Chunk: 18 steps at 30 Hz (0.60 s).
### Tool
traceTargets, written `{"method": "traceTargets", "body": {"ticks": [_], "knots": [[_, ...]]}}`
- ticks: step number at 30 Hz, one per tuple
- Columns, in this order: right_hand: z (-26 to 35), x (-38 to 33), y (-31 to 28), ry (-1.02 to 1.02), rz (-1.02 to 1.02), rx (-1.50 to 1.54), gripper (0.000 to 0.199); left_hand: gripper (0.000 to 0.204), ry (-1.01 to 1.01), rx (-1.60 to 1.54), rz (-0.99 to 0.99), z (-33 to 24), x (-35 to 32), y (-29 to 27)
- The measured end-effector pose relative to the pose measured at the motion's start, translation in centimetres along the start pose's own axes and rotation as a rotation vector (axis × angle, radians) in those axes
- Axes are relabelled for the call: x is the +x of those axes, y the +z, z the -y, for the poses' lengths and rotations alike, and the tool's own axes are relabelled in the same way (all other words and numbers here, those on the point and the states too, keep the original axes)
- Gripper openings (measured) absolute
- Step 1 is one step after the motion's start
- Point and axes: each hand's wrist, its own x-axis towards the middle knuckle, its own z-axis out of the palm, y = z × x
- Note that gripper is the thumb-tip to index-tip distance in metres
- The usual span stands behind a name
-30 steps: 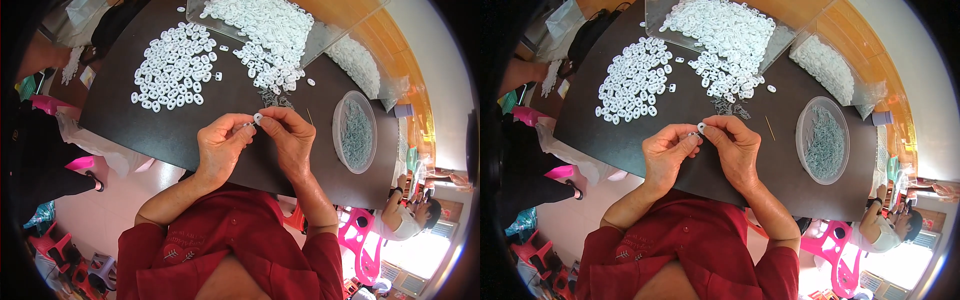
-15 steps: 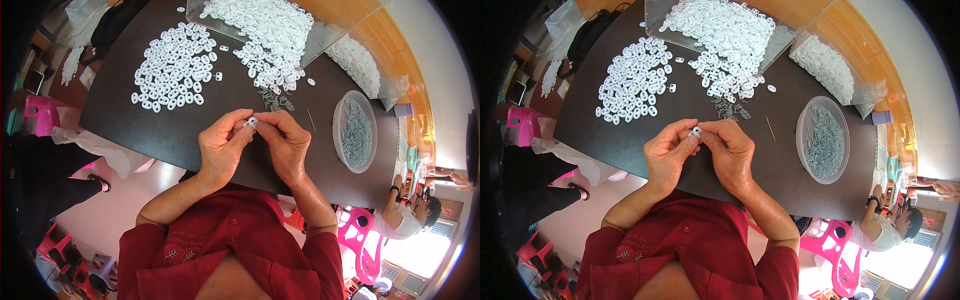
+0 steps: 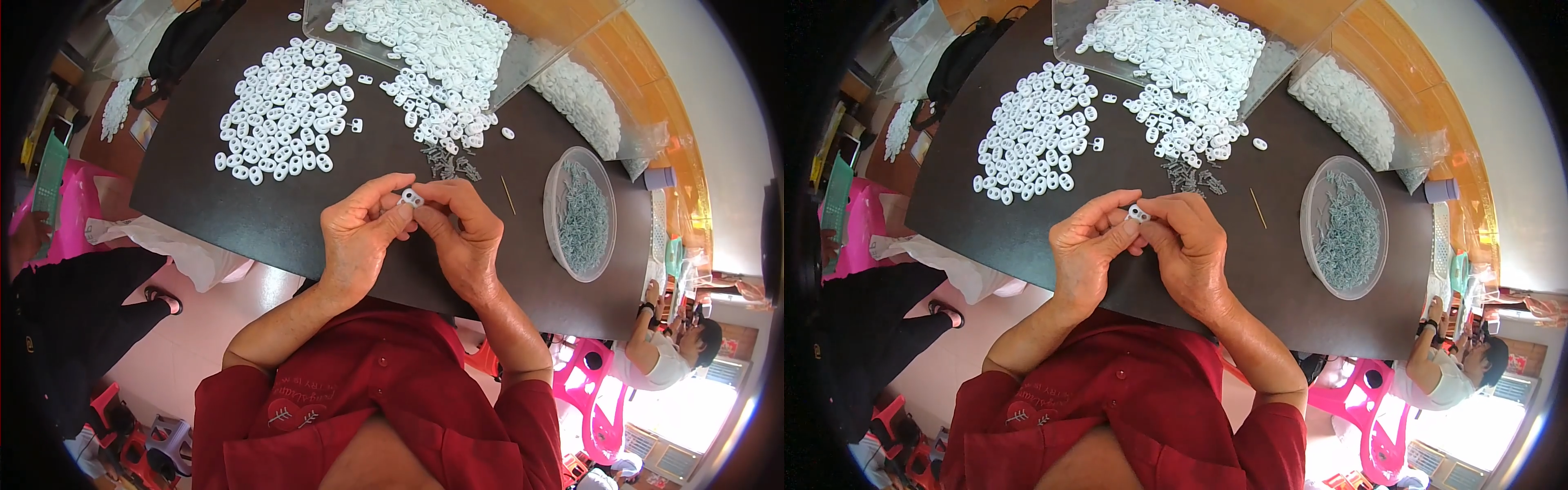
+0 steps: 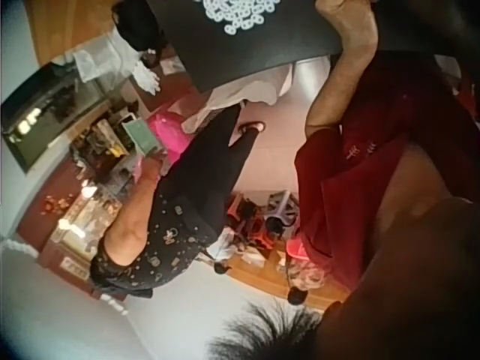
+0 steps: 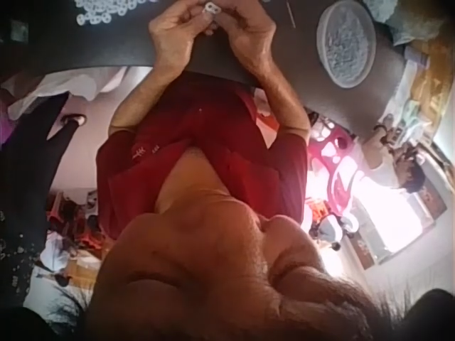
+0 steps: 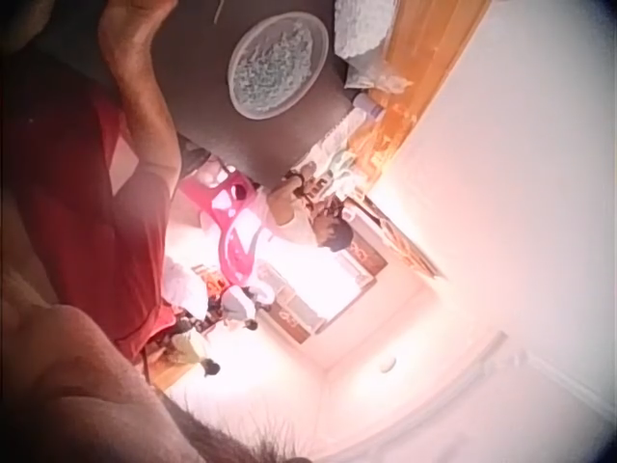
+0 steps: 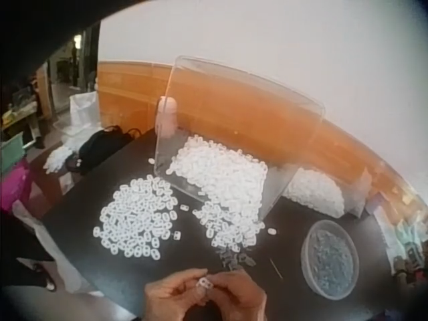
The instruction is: Assembling small white plastic components by manually inserting metal pins.
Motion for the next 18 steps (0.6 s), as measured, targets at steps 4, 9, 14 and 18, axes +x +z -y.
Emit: {"method": "traceTargets", "body": {"ticks": [4,9,14,18], "knots": [[0.08,-0.05,0.02,-0.056,0.016,-0.055,0.029,0.027,-0.027,-0.035,0.015,-0.27,0.38,-0.4],[-0.19,0.1,0.03,-0.241,-0.026,-0.268,0.034,0.026,-0.068,-0.067,-0.043,-0.59,0.26,0.03],[-0.65,0.22,-0.29,-0.389,-0.074,-0.418,0.034,0.025,-0.121,-0.052,0.0,-0.98,-0.1,-0.09],[-0.42,0.14,-0.4,-0.357,-0.075,-0.363,0.032,0.025,-0.054,0.004,0.054,-0.76,-0.16,-0.56]]}}
